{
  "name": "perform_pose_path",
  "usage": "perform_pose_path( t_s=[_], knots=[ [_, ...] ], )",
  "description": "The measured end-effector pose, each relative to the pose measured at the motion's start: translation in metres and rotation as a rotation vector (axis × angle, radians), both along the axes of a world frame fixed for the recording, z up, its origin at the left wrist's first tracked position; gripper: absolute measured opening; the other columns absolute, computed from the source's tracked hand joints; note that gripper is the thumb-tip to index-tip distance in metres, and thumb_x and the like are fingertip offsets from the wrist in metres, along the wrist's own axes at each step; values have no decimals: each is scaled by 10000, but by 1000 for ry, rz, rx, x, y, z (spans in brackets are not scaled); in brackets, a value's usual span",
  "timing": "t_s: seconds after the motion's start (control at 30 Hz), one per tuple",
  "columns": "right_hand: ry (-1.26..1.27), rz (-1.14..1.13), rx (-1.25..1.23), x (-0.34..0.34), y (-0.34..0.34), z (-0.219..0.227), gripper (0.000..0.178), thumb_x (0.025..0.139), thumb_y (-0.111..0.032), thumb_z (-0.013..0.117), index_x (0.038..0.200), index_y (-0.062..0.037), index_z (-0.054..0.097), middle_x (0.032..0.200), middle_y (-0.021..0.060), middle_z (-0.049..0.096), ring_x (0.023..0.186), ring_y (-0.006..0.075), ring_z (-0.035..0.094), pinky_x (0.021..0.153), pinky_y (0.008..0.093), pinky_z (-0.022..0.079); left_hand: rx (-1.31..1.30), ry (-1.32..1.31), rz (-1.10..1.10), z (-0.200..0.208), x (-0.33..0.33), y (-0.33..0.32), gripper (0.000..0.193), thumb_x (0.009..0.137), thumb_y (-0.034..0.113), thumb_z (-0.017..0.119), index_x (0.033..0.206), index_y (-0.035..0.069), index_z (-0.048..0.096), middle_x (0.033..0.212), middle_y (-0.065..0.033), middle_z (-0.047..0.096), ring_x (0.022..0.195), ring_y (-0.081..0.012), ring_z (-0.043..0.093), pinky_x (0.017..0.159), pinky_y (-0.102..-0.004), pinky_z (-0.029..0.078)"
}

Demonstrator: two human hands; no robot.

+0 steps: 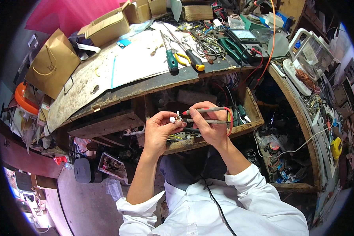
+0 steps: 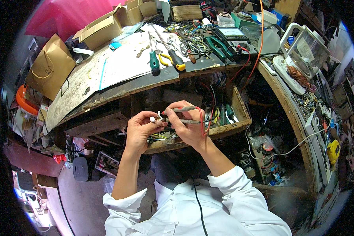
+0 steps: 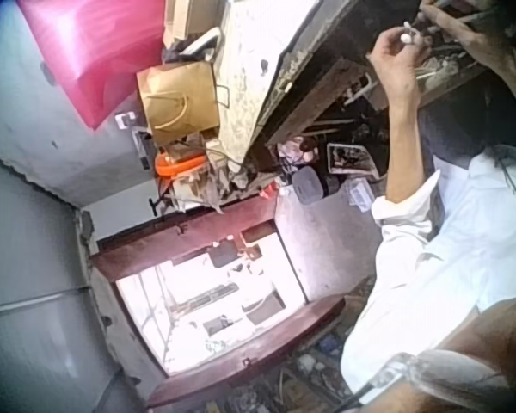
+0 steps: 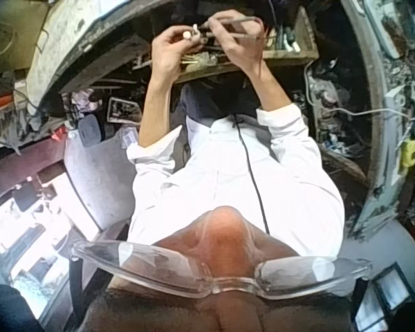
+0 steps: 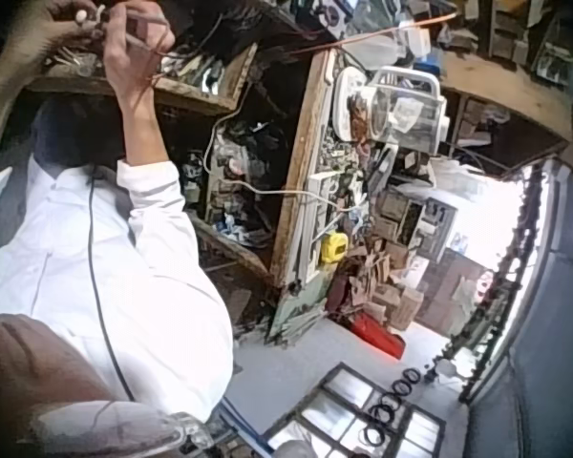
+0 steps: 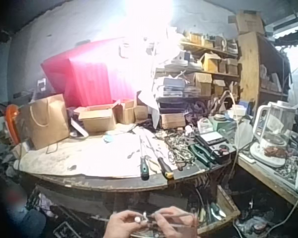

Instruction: The person holds a small cylindrical electronic component and uses multimeter probes to test its terminals. They repeatedly touch the probes to different points on the component while seated at a cluttered workbench.

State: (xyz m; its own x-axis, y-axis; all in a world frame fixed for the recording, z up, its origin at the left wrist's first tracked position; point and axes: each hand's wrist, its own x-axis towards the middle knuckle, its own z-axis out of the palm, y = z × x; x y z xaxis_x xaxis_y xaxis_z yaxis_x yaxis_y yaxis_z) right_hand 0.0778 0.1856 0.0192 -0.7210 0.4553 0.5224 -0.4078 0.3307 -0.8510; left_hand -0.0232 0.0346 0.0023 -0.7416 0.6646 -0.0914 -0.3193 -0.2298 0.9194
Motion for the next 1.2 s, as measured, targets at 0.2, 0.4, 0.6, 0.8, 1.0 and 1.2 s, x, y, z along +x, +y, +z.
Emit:
perform_pose_path(
  t_s=[0.2,0.4,0.6,0.8,1.0,1.2],
  knots=[
    [-10,6,-8,1,0,0,72,938,-44,660,951,25,677,824,73,695,645,94,653,537,240,511,-5,3,2,0,0,-1,174,872,-53,704,1032,-42,636,941,-120,706,872,-228,739,777,-305,629],
    [-24,9,-37,1,-1,2,71,928,-43,671,945,26,680,825,72,697,643,96,653,540,243,511,-9,5,4,1,1,1,172,863,-50,710,1021,-27,645,936,-106,699,866,-219,738,754,-293,635],
    [-29,-21,-16,1,0,3,61,901,-36,692,913,24,698,857,84,704,639,106,655,542,253,510,0,8,11,1,1,0,168,860,-65,702,1011,-19,646,937,-104,699,868,-222,737,746,-296,634],
    [-12,-19,7,0,1,3,57,898,-31,692,918,23,696,856,82,700,653,109,657,553,256,505,-13,14,15,1,1,1,176,853,-79,698,1011,-22,645,930,-107,701,860,-219,736,751,-300,634],
    [-41,-4,-75,1,-2,5,66,927,-53,675,935,11,682,802,62,693,631,87,642,531,242,495,8,4,0,-1,0,1,177,858,-59,709,1022,-23,650,938,-109,701,865,-220,737,765,-302,633],
    [-31,-9,-30,0,-1,2,69,927,-57,676,932,12,683,800,65,692,606,92,636,514,248,489,-9,7,2,0,0,0,189,855,-55,714,1030,-29,648,938,-110,702,882,-223,738,768,-298,632]
  ],
)
